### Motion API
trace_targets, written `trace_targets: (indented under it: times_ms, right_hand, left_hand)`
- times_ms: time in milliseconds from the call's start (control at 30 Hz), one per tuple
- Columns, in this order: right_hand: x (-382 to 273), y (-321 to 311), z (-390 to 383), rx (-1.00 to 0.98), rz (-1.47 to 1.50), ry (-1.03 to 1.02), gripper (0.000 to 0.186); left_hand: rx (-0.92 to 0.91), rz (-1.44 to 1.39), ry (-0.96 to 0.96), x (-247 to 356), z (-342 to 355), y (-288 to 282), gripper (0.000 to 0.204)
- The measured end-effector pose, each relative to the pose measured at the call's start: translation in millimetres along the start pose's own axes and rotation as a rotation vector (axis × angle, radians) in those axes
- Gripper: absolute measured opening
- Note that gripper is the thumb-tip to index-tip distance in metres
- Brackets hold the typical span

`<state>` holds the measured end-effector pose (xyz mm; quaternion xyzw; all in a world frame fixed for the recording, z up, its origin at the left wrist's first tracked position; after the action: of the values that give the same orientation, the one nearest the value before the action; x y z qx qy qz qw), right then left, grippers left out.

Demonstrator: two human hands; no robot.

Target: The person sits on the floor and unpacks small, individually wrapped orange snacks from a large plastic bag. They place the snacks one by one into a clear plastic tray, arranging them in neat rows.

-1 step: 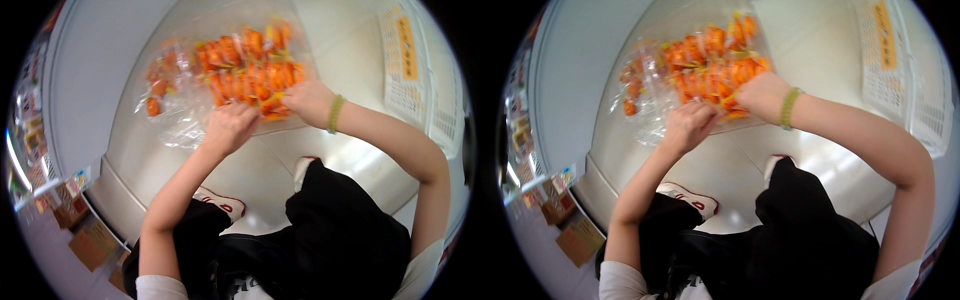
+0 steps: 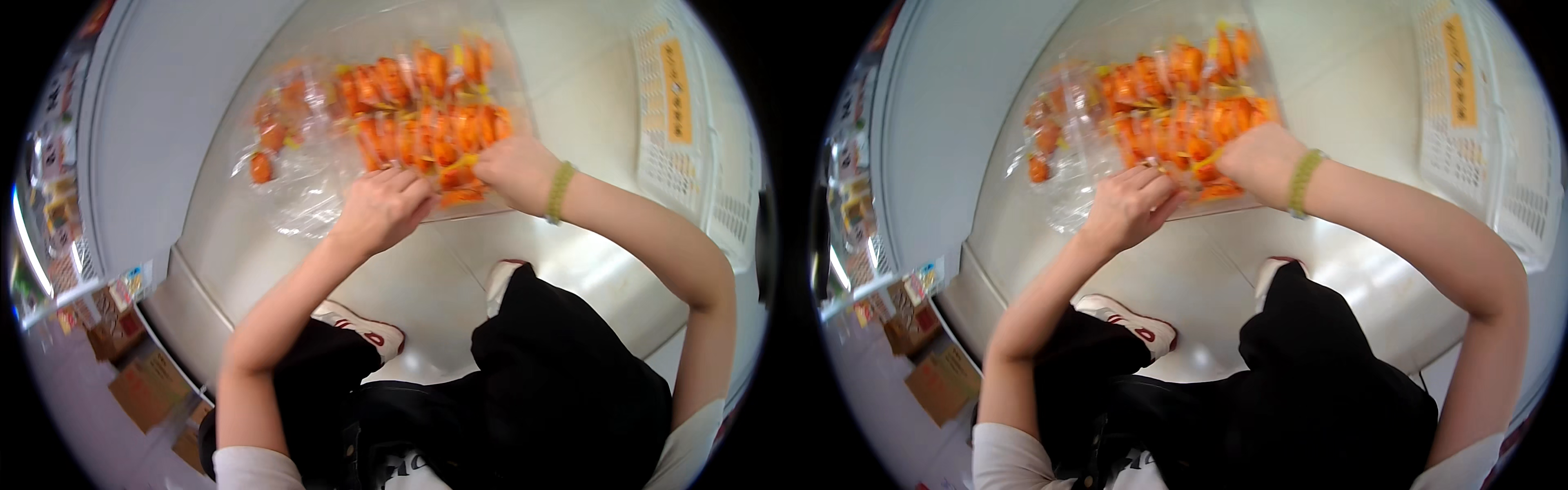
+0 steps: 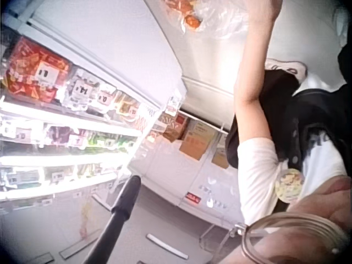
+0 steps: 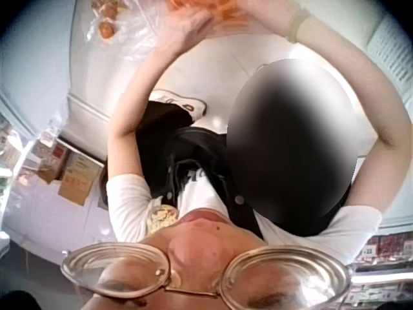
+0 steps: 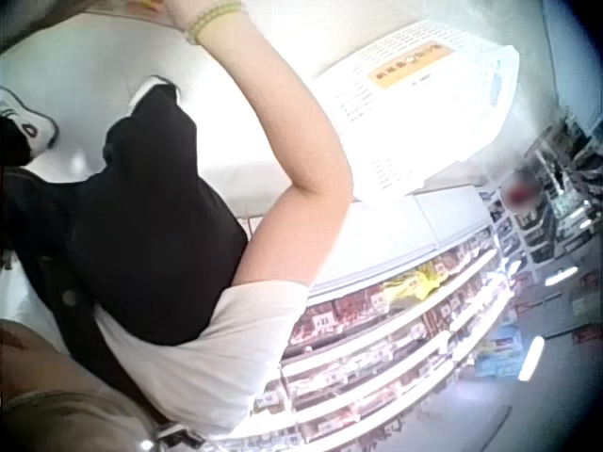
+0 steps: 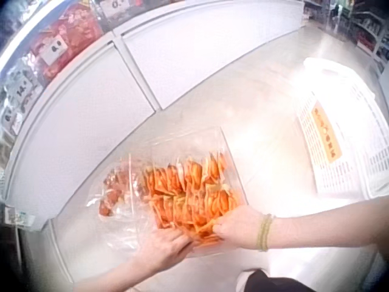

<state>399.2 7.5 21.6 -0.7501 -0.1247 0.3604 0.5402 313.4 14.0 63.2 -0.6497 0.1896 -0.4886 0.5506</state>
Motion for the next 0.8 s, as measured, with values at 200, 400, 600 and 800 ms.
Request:
trace_targets:
  times_ms: [200, 400, 600, 800]
  right_hand:
    - [-8.4, -30.4, -15.3, 0.156, -0.017, -0.023, 0.016]
    - [-13.2, -75.7, -7.3, 0.271, 0.042, 0.075, 0.021]
    - [-13.4, -71.1, -31.5, 0.182, 0.035, 0.225, 0.019]
    - [-18.4, -73.2, -58.7, 0.200, 0.066, 0.370, 0.019]
  left_hand:
    - [-0.280, -0.002, -0.201, -84.5, -52.3, -82.2, 0.012]
    - [-0.460, -0.261, -1.110, -243.6, -180.2, -32.4, 0.041]
    - [-0.375, -0.264, -1.159, -317.6, -143.3, 16.7, 0.080]
    - [-0.380, -0.590, -1.156, -373.9, -155.7, 69.7, 0.084]
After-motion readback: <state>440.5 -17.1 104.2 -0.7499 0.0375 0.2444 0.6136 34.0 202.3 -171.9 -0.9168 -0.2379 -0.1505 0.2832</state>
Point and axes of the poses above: each hand's wrist, its own z-axis towards the middle knuckle, its own y-axis out of the palm, x = y × z, the point moved 10 cm from there along z, towards the middle knuckle, and after that the axes turned 3 degrees about -z, right-handed, at the moved point
